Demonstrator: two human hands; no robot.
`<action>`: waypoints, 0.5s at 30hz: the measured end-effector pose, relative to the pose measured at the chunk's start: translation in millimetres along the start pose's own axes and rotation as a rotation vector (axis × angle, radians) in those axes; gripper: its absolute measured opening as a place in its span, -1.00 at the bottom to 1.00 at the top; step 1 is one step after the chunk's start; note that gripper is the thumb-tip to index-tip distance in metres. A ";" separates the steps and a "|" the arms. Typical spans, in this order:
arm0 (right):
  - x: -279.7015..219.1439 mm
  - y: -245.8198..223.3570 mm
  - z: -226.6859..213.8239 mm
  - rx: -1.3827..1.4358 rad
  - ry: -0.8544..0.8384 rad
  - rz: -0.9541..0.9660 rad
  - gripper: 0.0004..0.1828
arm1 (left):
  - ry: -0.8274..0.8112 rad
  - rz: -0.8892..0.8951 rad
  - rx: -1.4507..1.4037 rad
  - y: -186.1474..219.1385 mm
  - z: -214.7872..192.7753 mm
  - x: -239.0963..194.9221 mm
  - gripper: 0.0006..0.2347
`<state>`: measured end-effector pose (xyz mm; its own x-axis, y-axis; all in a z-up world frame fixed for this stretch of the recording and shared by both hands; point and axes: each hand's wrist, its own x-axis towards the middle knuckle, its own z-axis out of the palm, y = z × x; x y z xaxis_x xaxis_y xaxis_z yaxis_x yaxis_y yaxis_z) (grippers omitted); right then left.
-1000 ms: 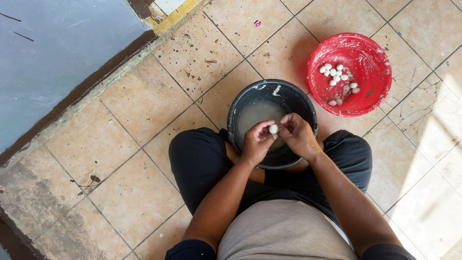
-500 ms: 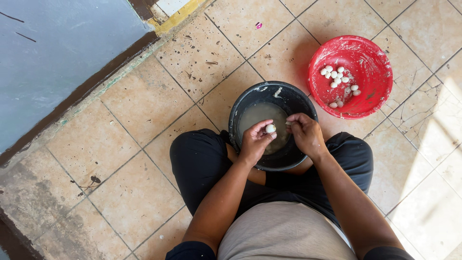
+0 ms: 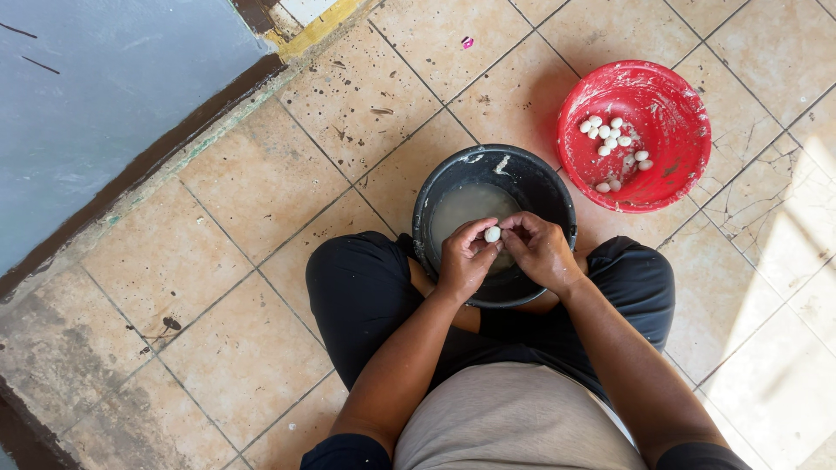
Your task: The person sits on the floor and peels hard-boiled eggs by hand. They remove the shell over a black bucket of water and place the peeled eggs into a red bowl.
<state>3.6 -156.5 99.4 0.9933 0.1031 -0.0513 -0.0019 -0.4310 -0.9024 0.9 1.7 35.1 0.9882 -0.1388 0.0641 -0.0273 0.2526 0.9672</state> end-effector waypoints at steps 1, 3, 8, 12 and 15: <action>0.2 -0.4 1.0 0.030 0.014 -0.018 -0.82 | 0.001 0.005 0.015 1.4 0.1 0.7 -0.70; 0.1 -2.4 1.6 -0.129 0.039 -0.028 -0.83 | -0.007 0.030 0.094 3.4 -0.4 0.9 -0.70; 2.5 -3.1 1.6 -0.210 0.052 0.065 -0.85 | -0.023 0.064 0.203 -1.0 -0.5 -2.8 -0.67; 7.2 9.8 1.9 0.108 -0.003 0.146 -0.90 | -0.074 -0.096 -0.225 -9.9 -0.2 -0.4 -0.68; 9.5 20.7 -2.4 0.330 -0.039 0.201 -0.92 | -0.127 -0.325 -0.508 -13.3 -6.6 3.3 -0.66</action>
<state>13.3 -166.6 81.2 0.9643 0.0827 -0.2515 -0.2392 -0.1353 -0.9615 5.5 4.1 20.8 0.9077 -0.3898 -0.1553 0.3780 0.5988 0.7061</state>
